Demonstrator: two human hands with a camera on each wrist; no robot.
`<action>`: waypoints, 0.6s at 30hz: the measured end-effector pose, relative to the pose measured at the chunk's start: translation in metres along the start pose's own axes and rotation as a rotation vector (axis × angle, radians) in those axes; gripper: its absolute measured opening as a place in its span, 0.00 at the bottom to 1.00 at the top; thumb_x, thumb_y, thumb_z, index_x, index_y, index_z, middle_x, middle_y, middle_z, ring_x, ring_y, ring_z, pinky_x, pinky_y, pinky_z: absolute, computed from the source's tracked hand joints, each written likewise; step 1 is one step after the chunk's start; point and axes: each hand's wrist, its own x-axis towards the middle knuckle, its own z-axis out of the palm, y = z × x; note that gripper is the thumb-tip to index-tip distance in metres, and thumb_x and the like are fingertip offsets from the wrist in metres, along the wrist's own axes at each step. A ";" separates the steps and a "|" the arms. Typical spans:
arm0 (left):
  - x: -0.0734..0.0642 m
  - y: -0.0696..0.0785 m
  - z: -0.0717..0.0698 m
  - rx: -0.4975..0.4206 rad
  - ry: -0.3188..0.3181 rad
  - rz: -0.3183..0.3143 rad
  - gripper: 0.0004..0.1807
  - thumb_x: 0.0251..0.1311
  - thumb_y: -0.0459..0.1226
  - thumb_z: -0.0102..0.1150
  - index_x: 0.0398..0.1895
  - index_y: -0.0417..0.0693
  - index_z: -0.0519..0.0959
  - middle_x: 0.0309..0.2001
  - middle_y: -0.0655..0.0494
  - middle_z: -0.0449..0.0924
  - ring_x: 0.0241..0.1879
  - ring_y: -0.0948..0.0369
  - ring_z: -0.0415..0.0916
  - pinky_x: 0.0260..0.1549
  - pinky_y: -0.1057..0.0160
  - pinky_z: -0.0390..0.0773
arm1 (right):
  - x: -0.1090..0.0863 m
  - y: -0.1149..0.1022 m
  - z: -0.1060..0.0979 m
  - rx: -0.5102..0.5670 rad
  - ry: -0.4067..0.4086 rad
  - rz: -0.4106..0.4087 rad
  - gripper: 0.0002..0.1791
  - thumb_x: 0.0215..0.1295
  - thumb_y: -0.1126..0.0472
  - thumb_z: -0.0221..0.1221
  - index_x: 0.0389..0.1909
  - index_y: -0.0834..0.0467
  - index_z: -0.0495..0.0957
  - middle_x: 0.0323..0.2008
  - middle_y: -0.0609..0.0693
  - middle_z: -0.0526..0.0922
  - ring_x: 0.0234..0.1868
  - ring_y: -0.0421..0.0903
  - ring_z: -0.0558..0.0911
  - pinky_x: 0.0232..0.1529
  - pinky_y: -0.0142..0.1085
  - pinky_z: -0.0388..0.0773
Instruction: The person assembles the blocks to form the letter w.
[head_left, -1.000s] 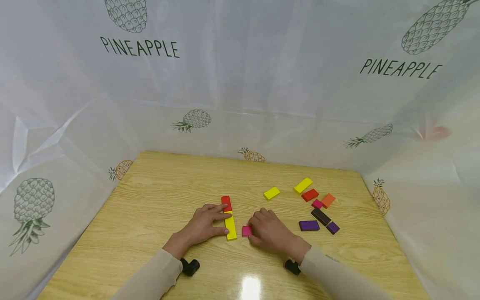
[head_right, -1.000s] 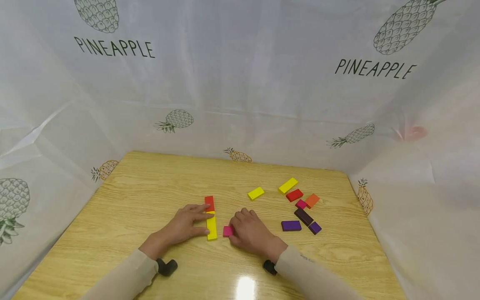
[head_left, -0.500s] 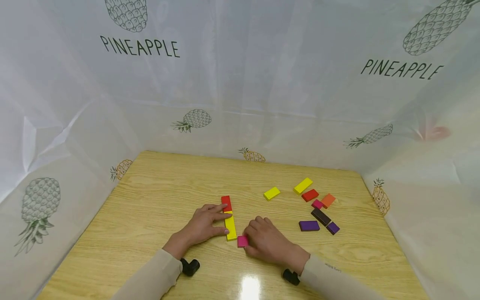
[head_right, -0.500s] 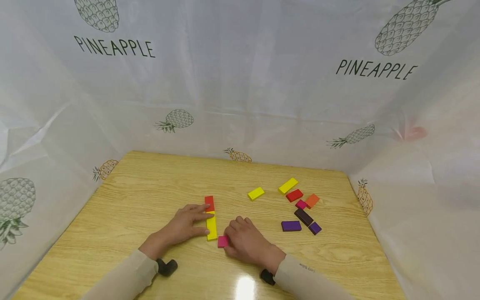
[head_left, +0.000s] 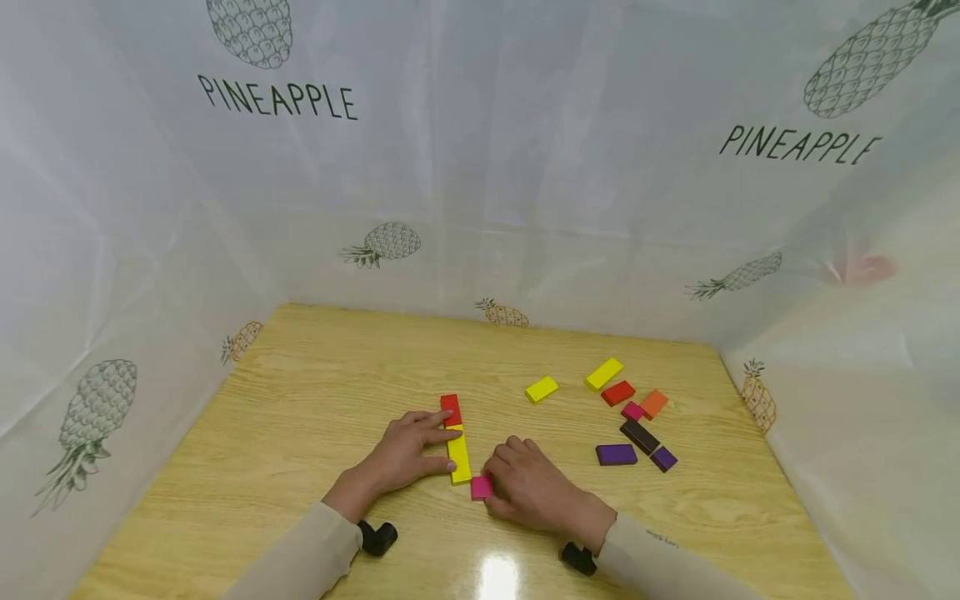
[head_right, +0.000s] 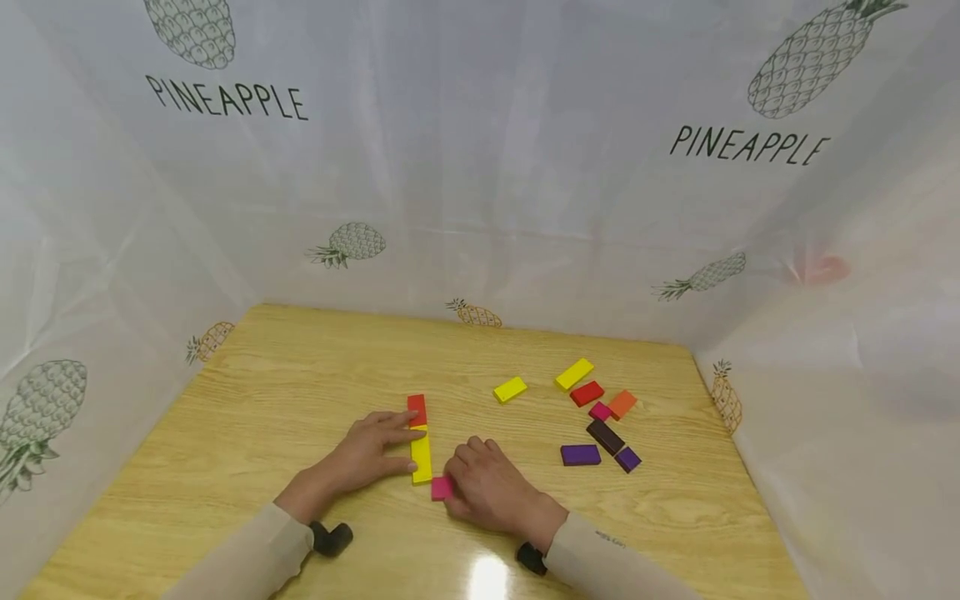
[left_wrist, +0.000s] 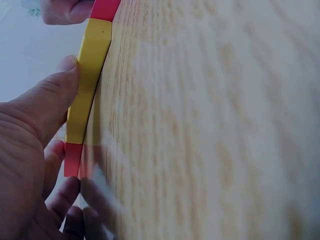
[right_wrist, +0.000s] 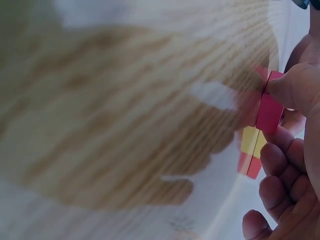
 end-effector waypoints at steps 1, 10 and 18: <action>0.000 0.000 0.000 -0.003 -0.001 0.000 0.30 0.64 0.56 0.70 0.68 0.62 0.82 0.80 0.58 0.65 0.78 0.46 0.59 0.73 0.33 0.56 | 0.000 0.000 0.000 -0.001 0.002 -0.002 0.14 0.69 0.44 0.65 0.46 0.48 0.83 0.43 0.40 0.80 0.43 0.39 0.71 0.46 0.34 0.68; 0.000 0.001 -0.002 -0.013 -0.003 -0.003 0.30 0.64 0.56 0.71 0.68 0.62 0.83 0.80 0.58 0.65 0.77 0.47 0.60 0.72 0.34 0.57 | 0.001 0.000 -0.001 -0.006 0.001 0.003 0.14 0.69 0.44 0.66 0.46 0.48 0.83 0.42 0.40 0.79 0.43 0.39 0.71 0.45 0.34 0.68; 0.002 0.001 -0.006 0.000 -0.009 0.007 0.30 0.64 0.56 0.71 0.68 0.61 0.82 0.80 0.57 0.65 0.77 0.46 0.60 0.72 0.34 0.58 | 0.003 0.000 -0.002 -0.014 0.011 0.004 0.14 0.68 0.43 0.66 0.45 0.48 0.83 0.42 0.40 0.80 0.43 0.40 0.71 0.44 0.34 0.68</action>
